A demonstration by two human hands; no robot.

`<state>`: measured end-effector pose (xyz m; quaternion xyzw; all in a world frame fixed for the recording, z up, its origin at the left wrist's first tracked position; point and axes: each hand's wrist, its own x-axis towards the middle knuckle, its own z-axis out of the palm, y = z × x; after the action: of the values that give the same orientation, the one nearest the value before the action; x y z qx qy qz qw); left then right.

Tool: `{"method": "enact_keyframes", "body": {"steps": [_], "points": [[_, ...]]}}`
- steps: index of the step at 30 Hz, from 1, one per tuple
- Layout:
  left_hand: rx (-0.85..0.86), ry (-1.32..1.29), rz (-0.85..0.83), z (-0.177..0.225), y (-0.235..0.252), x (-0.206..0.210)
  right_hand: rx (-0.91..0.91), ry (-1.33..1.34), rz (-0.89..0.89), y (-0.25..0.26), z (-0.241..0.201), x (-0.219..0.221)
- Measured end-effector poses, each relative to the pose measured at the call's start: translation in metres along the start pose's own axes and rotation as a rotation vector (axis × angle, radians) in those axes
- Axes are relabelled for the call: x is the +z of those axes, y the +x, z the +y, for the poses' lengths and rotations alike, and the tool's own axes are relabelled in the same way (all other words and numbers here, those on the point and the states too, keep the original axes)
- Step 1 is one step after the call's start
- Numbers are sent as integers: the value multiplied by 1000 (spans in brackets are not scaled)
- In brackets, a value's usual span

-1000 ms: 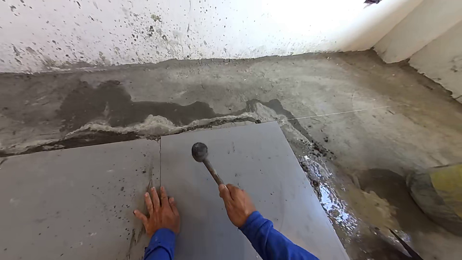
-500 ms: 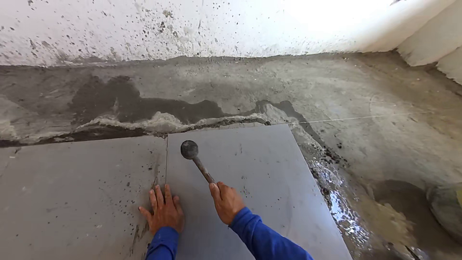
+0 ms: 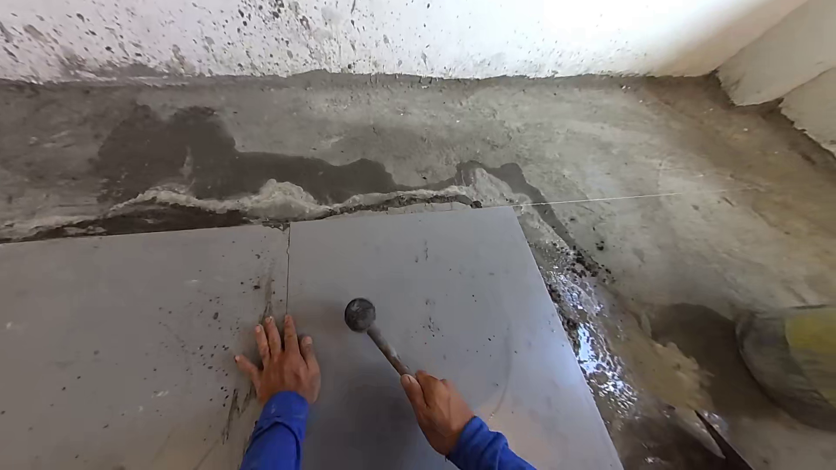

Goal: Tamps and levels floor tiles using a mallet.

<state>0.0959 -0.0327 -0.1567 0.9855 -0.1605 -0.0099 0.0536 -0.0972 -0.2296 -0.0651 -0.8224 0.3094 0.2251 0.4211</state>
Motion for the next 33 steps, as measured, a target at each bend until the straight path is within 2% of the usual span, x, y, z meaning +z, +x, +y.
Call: {"method": "enact_keyframes", "body": {"steps": [4, 7, 9, 12, 15, 16, 20, 24, 27, 30, 33], "points": [[5, -6, 14, -3, 3, 3, -52, 3, 90, -17, 12, 5], [21, -23, -5, -3, 3, 1, 21, -21, -31, -23, 17, -4], [61, -56, -26, -7, 4, -3, -82, 1, 39, -42, 19, -7], [118, -65, -45, -18, 4, -4, -312, 22, 161, -67, 43, 11], [159, -55, -63, -20, 8, -4, -167, -50, -19, -81, 59, 21], [169, -53, -70, -20, 8, -6, -165, -56, -18, -87, 63, 24], [176, -39, -59, -19, 10, -9, -372, -7, 136, -115, 75, 42], [187, -29, -56, -16, 6, -13, -192, -124, -64, -129, 85, 56], [186, -15, -46, -17, 8, -13, -326, -195, -61, -139, 87, 72], [191, -4, -41, -17, 7, -11, -276, -303, -188, -143, 84, 78], [188, 2, -33, -18, 9, -10, -403, -318, -101, -145, 89, 82]]}}
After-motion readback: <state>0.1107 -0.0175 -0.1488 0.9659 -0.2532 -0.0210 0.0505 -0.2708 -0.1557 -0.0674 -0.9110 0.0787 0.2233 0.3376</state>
